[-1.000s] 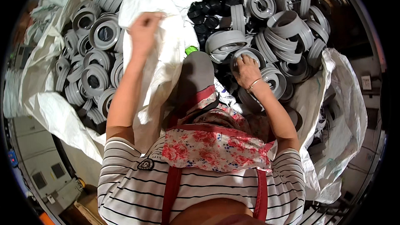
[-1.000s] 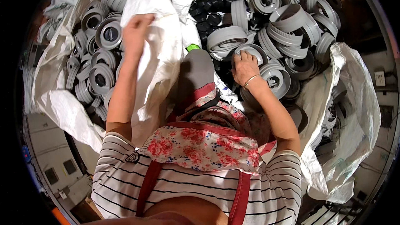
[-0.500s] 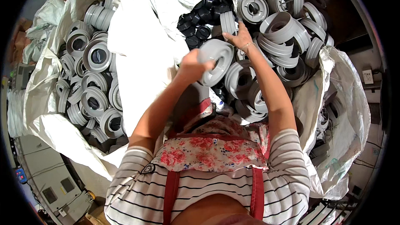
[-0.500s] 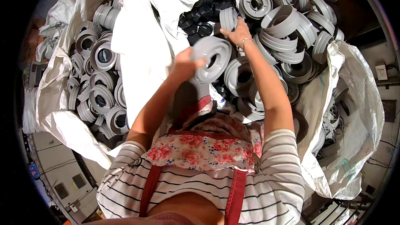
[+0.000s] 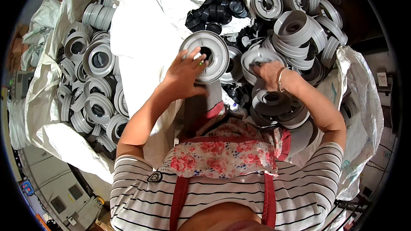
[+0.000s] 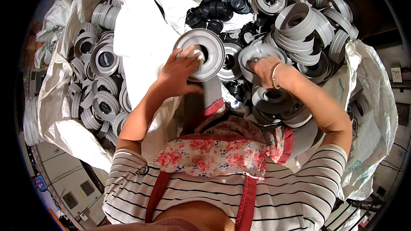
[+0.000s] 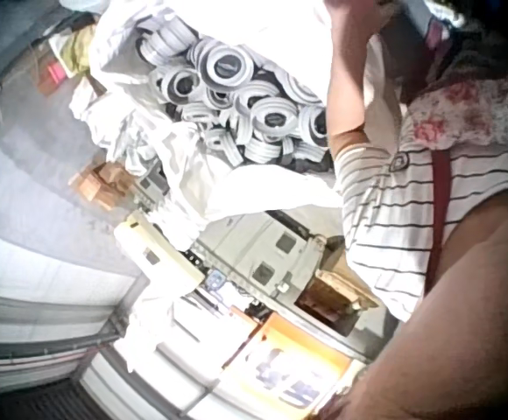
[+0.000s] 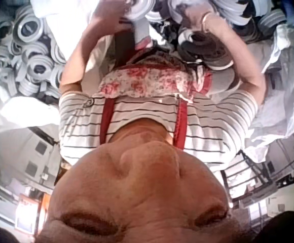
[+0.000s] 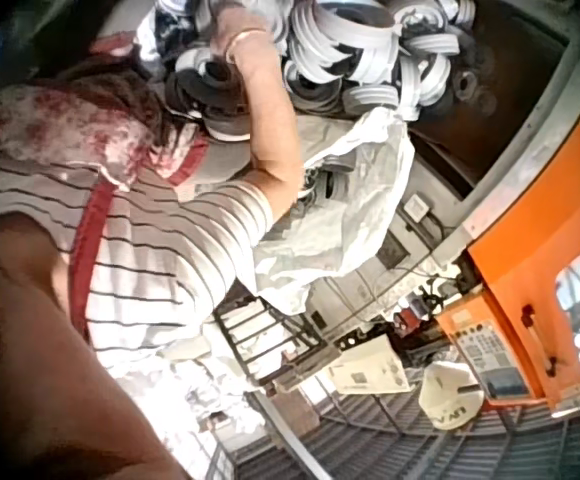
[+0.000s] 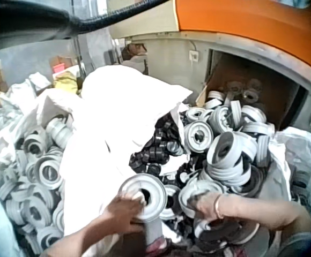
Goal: The person repeatedly picks up white circular plastic components and black circular inserts from large white sacks. They insert the black pieces into the white components by hand, then place the assembled units into a separate sack. The process is continuous and repetitive throughout the clip.
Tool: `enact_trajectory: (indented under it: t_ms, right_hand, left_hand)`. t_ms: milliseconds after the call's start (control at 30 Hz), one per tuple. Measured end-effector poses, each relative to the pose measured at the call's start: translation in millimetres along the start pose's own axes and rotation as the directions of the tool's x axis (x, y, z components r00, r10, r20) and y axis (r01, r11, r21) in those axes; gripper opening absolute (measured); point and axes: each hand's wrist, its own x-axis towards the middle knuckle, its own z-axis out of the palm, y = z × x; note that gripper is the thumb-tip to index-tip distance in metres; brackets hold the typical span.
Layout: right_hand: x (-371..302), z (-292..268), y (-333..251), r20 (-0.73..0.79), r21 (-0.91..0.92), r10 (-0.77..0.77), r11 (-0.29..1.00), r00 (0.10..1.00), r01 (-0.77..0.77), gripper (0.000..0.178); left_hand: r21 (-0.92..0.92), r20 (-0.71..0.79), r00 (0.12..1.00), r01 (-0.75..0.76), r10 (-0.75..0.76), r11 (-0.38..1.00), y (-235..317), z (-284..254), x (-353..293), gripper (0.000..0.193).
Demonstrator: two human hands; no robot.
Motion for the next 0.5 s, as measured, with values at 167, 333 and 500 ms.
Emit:
enact_trajectory:
  t_ms: [167,333,500]
  right_hand:
    - [48.4,-34.3,15.3,-0.157,0.226,0.080,0.973,0.984,-0.044,0.043]
    - [225.1,-27.1,55.0,-0.634,0.688,0.528,0.718,0.564,0.101,0.056]
    - [256.7,-48.2,42.8,-0.400,0.852,0.652,0.524,0.644,-0.001,0.054]
  left_hand:
    - [0.320,0.086,0.988,-0.150,0.129,0.935,-26.1,14.9,-8.9,0.072]
    - [-0.664,-0.191,0.877,0.215,-0.441,0.716,16.7,-16.4,-4.2,0.054]
    - [-0.986,0.166,0.649,0.113,-0.742,-0.121,22.8,-11.0,10.4,0.035]
